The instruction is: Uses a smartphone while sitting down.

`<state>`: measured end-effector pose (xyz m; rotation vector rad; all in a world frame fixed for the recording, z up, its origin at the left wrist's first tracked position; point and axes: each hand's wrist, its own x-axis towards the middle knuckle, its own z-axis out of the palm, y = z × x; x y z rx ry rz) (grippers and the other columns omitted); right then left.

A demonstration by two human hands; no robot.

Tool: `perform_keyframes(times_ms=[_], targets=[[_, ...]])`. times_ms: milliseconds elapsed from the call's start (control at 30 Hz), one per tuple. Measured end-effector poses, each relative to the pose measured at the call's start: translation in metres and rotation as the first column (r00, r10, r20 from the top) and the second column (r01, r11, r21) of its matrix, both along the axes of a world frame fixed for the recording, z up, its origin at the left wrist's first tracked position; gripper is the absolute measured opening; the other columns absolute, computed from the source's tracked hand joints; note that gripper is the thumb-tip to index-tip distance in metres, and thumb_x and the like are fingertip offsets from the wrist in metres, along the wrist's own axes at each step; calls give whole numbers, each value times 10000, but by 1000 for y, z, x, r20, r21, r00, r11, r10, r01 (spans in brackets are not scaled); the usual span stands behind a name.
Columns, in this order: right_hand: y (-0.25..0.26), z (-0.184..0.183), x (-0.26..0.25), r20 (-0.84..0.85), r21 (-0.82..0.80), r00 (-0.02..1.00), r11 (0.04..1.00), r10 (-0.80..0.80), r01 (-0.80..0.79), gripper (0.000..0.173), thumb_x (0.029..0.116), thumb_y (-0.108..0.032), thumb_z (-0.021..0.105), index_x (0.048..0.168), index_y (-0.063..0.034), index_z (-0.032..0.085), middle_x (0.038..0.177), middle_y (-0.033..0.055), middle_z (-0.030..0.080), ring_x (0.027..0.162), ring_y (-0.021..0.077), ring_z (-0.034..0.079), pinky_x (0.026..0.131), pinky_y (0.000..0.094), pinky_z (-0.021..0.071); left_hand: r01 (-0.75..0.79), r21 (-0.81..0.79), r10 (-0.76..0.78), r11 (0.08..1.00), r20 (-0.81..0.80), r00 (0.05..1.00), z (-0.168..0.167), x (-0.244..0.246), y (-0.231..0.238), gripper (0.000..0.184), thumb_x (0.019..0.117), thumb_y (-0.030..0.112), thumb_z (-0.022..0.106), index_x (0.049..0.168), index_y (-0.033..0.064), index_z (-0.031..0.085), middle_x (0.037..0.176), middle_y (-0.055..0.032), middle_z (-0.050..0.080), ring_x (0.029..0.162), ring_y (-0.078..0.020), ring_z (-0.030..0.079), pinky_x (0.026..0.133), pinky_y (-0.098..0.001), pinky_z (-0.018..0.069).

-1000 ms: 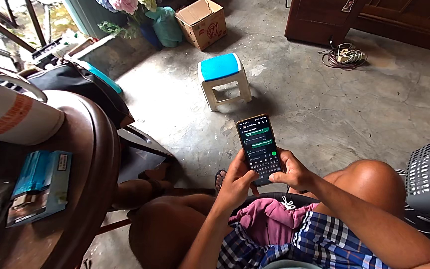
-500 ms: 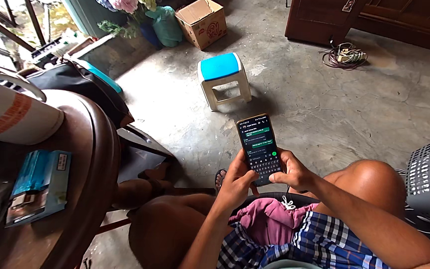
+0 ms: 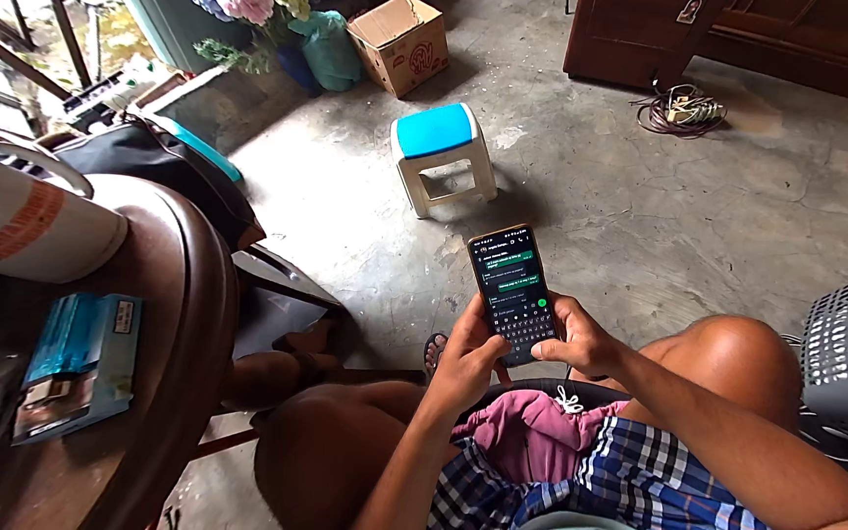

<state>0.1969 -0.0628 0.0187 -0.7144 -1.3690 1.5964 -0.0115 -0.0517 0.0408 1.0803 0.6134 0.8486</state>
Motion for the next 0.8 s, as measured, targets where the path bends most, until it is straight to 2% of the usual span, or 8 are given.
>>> perform_keyframes(times_ms=[800], targets=[[0, 0, 0, 7, -2, 1000, 1000, -10, 10, 506, 823, 11, 624, 1318, 24, 519, 1178, 51, 718, 1059, 112, 712, 948, 315, 601, 5, 9, -5, 1000, -2, 1000, 0, 0, 0, 505, 904, -74, 440, 1398, 23, 401, 1151, -144, 690, 862, -202, 737, 486, -282, 581]])
